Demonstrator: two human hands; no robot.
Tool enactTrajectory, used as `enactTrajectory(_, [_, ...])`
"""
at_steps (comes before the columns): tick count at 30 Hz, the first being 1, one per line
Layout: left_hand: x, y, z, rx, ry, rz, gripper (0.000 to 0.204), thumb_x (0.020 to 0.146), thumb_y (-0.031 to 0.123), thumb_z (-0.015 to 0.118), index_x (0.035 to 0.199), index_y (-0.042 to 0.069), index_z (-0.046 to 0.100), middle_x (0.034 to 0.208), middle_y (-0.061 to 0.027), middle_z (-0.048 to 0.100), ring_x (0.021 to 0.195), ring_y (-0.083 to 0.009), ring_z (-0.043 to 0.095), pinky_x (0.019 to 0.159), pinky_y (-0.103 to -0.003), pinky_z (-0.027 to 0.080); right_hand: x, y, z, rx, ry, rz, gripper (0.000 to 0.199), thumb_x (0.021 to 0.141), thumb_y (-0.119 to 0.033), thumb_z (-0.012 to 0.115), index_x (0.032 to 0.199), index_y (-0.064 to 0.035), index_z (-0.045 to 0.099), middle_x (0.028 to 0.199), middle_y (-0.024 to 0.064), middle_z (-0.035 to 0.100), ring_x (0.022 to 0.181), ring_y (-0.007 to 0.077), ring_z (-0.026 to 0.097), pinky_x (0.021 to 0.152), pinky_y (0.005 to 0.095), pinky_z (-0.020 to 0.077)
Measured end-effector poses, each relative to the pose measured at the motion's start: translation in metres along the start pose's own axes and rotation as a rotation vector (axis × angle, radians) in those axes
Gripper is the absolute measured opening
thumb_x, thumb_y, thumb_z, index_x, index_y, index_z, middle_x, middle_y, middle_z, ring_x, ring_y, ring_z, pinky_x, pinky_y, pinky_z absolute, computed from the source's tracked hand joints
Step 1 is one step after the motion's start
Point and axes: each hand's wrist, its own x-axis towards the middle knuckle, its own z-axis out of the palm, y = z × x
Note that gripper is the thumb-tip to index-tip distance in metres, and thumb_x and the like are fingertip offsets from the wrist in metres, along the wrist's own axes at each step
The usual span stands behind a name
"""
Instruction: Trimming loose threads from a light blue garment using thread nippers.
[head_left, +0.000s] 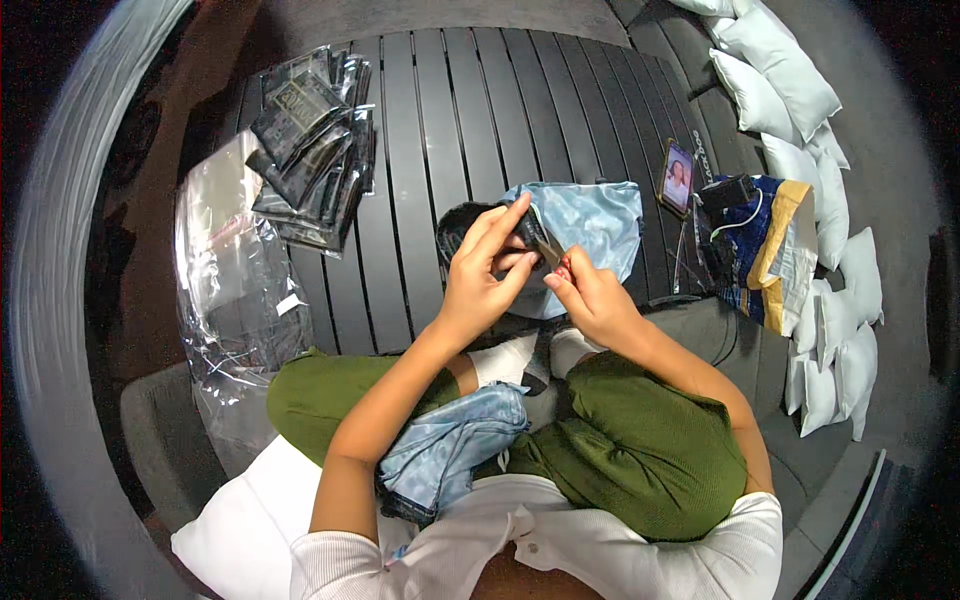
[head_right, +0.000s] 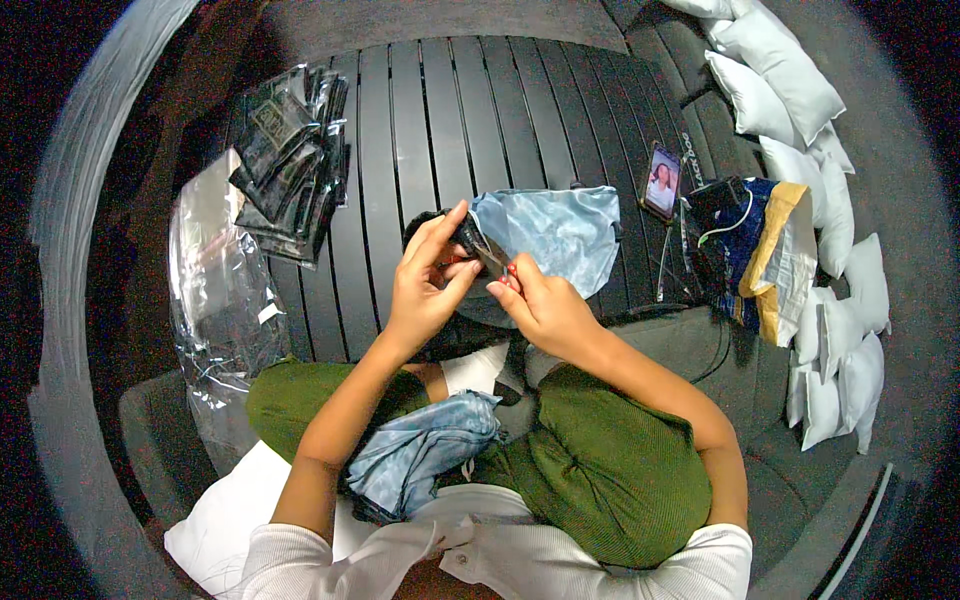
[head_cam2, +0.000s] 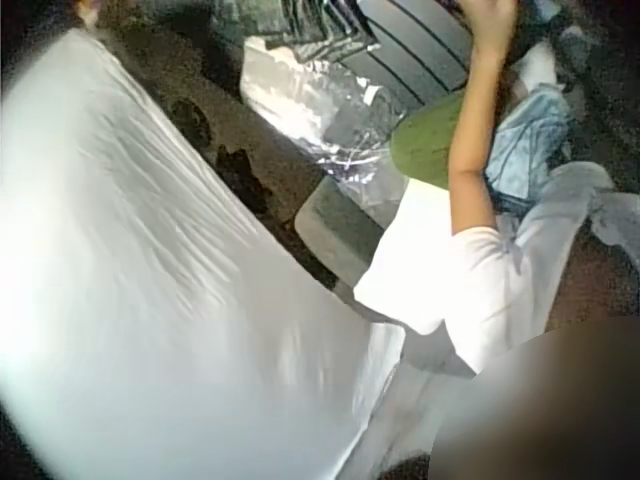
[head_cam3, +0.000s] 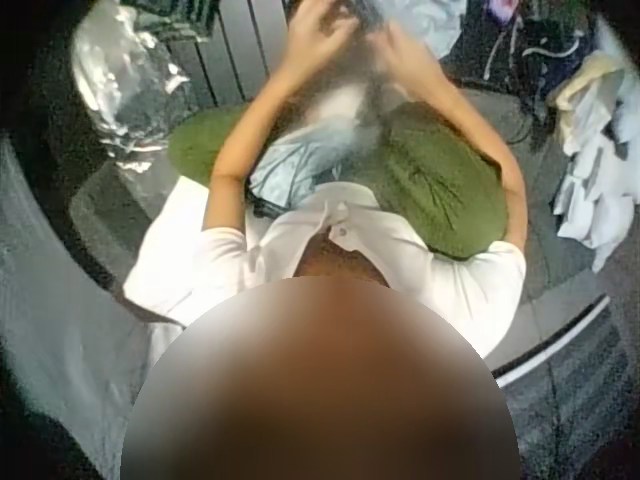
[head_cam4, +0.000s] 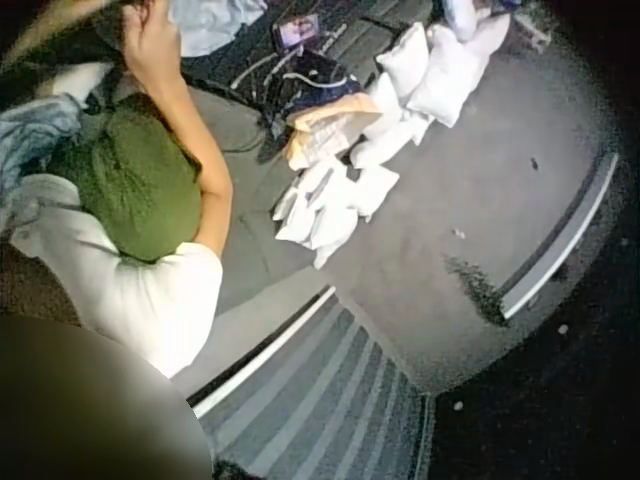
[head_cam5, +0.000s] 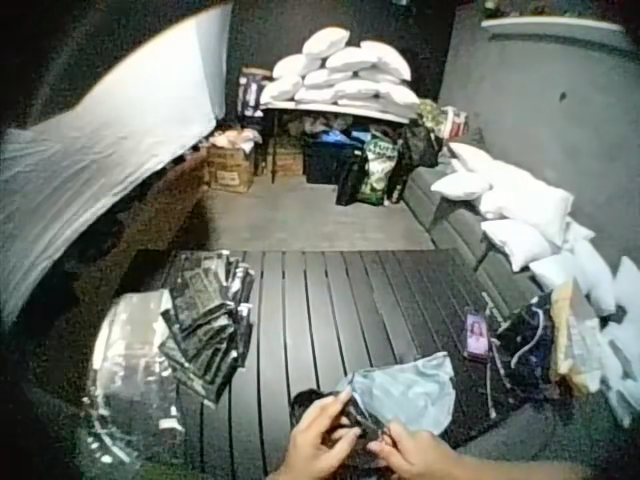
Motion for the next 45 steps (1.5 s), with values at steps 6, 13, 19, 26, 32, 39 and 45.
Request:
enactTrajectory(6, [-0.0005, 0.0008, -0.0004, 0.018, 0.006, 0.003, 0.059, 0.073, -0.010, 0.057, 0.127, 0.007, 0.042, 0.109, -0.0063, 0.043, 0.083, -0.0090, 0.047, 0.071, -0.019, 0.049, 0.0004, -0.0004, 0.0002, -0.009, 0.006, -0.023, 0.022, 0.089, -0.020, 0.048, 0.087, -0.0007, 0.039, 0.058, 0.0125, 0.049, 0.049, 0.0251, 0.052, 0.046, 0.0333, 0.0375])
enactTrajectory(13, [-0.0001, 0.0018, -0.0005, 0.036, 0.004, 0.006, 0.059, 0.073, -0.009, 0.057, 0.128, 0.007, 0.041, 0.109, -0.0066, 0.043, 0.084, -0.0085, 0.048, 0.072, -0.019, 0.049, 0.0013, -0.0012, -0.0018, 0.015, -0.007, -0.013, 0.021, 0.089, -0.020, 0.047, 0.086, -0.0008, 0.039, 0.057, 0.0124, 0.048, 0.048, 0.0247, 0.050, 0.046, 0.0328, 0.0370])
enactTrajectory(19, [-0.0005, 0.0017, -0.0007, 0.046, -0.001, 0.012, 0.059, 0.073, -0.010, 0.057, 0.128, 0.007, 0.041, 0.110, -0.0069, 0.042, 0.084, -0.0086, 0.048, 0.072, -0.019, 0.049, 0.0000, 0.0013, -0.0009, 0.050, -0.006, 0.008, 0.022, 0.089, -0.021, 0.048, 0.085, -0.0008, 0.040, 0.056, 0.0092, 0.046, 0.048, 0.0166, 0.047, 0.046, 0.0300, 0.0364])
enactTrajectory(26, [0.0002, -0.0012, -0.0021, 0.029, 0.028, 0.028, 0.058, 0.073, -0.011, 0.056, 0.127, 0.006, 0.042, 0.110, -0.0075, 0.042, 0.084, -0.0090, 0.049, 0.072, -0.019, 0.049, -0.0005, 0.0005, 0.0002, 0.056, 0.012, -0.023, 0.021, 0.089, -0.020, 0.049, 0.084, -0.0011, 0.040, 0.055, 0.0082, 0.045, 0.047, 0.0148, 0.045, 0.046, 0.0285, 0.0357])
enactTrajectory(32, [0.0009, 0.0033, -0.0025, 0.037, 0.024, 0.032, 0.057, 0.074, -0.011, 0.056, 0.127, 0.005, 0.041, 0.111, -0.0081, 0.041, 0.085, -0.0089, 0.050, 0.072, -0.019, 0.049, -0.0003, -0.0012, -0.0025, 0.049, -0.009, -0.001, 0.020, 0.089, -0.019, 0.048, 0.083, -0.0013, 0.040, 0.054, 0.0086, 0.044, 0.046, 0.0158, 0.044, 0.045, 0.0294, 0.0345])
enactTrajectory(39, [0.0001, 0.0024, -0.0019, 0.066, 0.025, 0.033, 0.058, 0.073, -0.010, 0.056, 0.127, 0.006, 0.042, 0.110, -0.0078, 0.042, 0.083, -0.0088, 0.050, 0.072, -0.019, 0.049, 0.0000, -0.0015, -0.0014, 0.064, 0.007, -0.018, 0.022, 0.088, -0.021, 0.050, 0.082, -0.0015, 0.040, 0.056, 0.0146, 0.050, 0.051, 0.0328, 0.054, 0.045, 0.0360, 0.0377])
enactTrajectory(45, [-0.0010, 0.0018, -0.0009, 0.097, 0.040, 0.067, 0.058, 0.073, -0.009, 0.058, 0.127, 0.007, 0.043, 0.107, -0.0076, 0.044, 0.081, -0.0088, 0.049, 0.070, -0.019, 0.049, 0.0005, -0.0033, -0.0048, 0.042, -0.042, 0.042, 0.021, 0.088, -0.020, 0.050, 0.082, -0.0013, 0.041, 0.058, 0.0147, 0.051, 0.053, 0.0325, 0.055, 0.046, 0.0360, 0.0383])
